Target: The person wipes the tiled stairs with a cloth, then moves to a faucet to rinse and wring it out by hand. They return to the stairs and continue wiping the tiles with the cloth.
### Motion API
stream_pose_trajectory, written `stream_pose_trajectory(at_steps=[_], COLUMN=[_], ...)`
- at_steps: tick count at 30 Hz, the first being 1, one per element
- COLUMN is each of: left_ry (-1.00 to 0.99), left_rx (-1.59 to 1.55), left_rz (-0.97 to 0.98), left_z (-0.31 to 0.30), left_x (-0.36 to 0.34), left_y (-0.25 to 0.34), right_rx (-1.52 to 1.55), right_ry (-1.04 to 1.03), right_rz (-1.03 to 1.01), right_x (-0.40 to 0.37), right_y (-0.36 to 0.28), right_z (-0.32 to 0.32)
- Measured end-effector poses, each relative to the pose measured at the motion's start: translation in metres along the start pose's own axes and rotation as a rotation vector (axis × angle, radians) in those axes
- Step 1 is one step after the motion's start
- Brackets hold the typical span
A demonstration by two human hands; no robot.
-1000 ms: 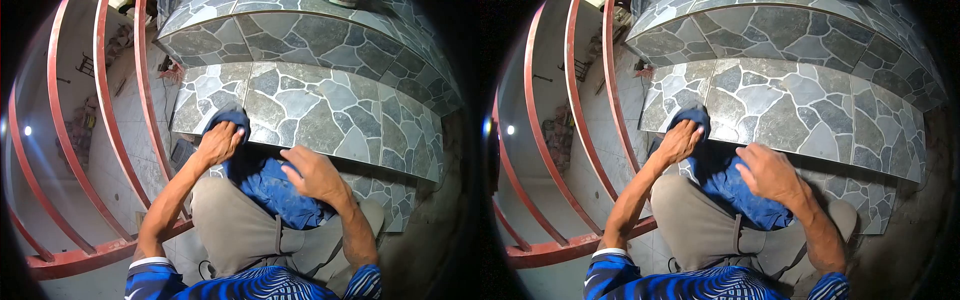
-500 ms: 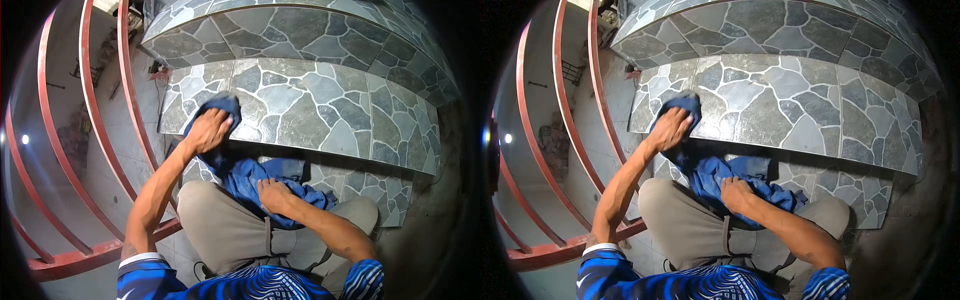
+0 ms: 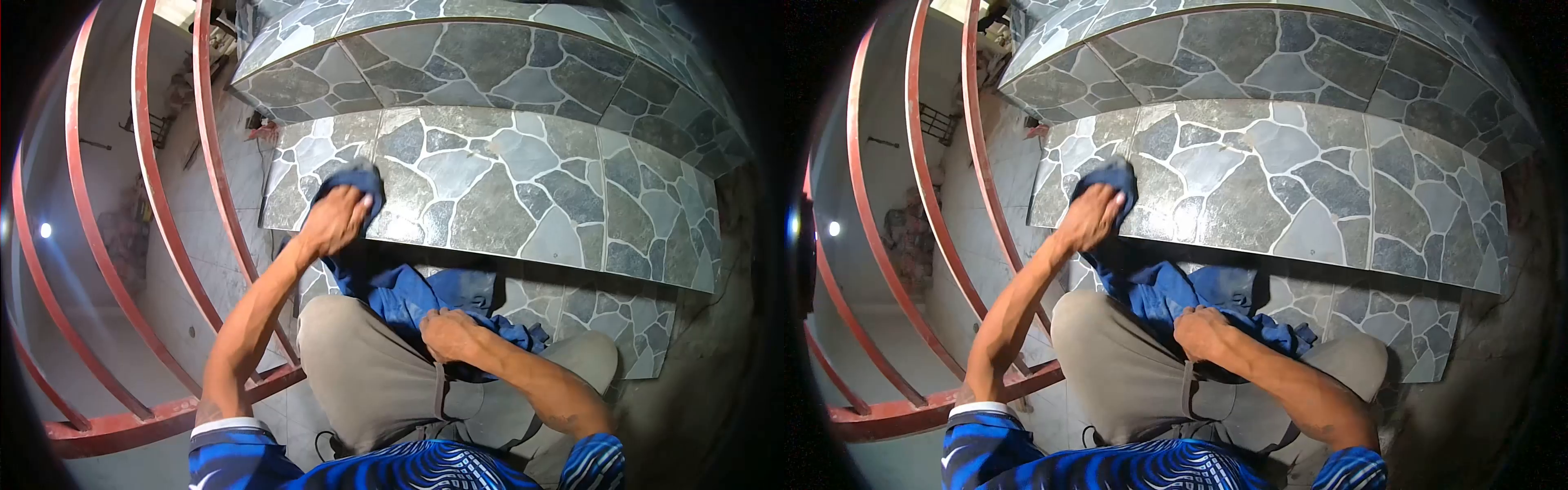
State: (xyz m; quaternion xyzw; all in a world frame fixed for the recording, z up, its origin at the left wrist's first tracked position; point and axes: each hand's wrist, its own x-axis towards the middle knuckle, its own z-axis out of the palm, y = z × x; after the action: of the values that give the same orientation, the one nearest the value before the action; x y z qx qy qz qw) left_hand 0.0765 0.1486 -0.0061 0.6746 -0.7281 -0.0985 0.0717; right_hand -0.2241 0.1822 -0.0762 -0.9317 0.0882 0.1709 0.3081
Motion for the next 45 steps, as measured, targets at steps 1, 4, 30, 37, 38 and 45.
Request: stream_pose_trajectory(at_steps=[1, 4, 30, 37, 38, 45], left_ry=[-0.017, 0.134, 0.142, 0.130, 0.043, 0.117], left_rx=[0.051, 0.084, 0.146, 0.129, 0.124, 0.100], left_rz=[0.002, -0.021, -0.040, 0.055, -0.012, -0.035], left_z=[-0.003, 0.006, 0.012, 0.000, -0.004, 0.009], left_x=[0.019, 0.071, 0.095, 0.004, 0.008, 0.097], left_y=[-0.007, -0.020, -0.031, 0.014, 0.015, -0.024], right_rx=[0.000, -0.010, 0.031, -0.012, -0.001, 0.062], right_ry=[0.018, 0.087, 0.456, 0.358, 0.351, 0.455], right_rz=[-0.009, -0.038, -0.078, -0.035, -0.036, -0.130], right_x=[-0.001, 0.003, 0.017, 0.022, 0.020, 0.030], right_y=[0.001, 0.006, 0.042, 0.043, 0.047, 0.047], right_z=[-0.002, -0.009, -0.031, -0.017, -0.016, -0.023])
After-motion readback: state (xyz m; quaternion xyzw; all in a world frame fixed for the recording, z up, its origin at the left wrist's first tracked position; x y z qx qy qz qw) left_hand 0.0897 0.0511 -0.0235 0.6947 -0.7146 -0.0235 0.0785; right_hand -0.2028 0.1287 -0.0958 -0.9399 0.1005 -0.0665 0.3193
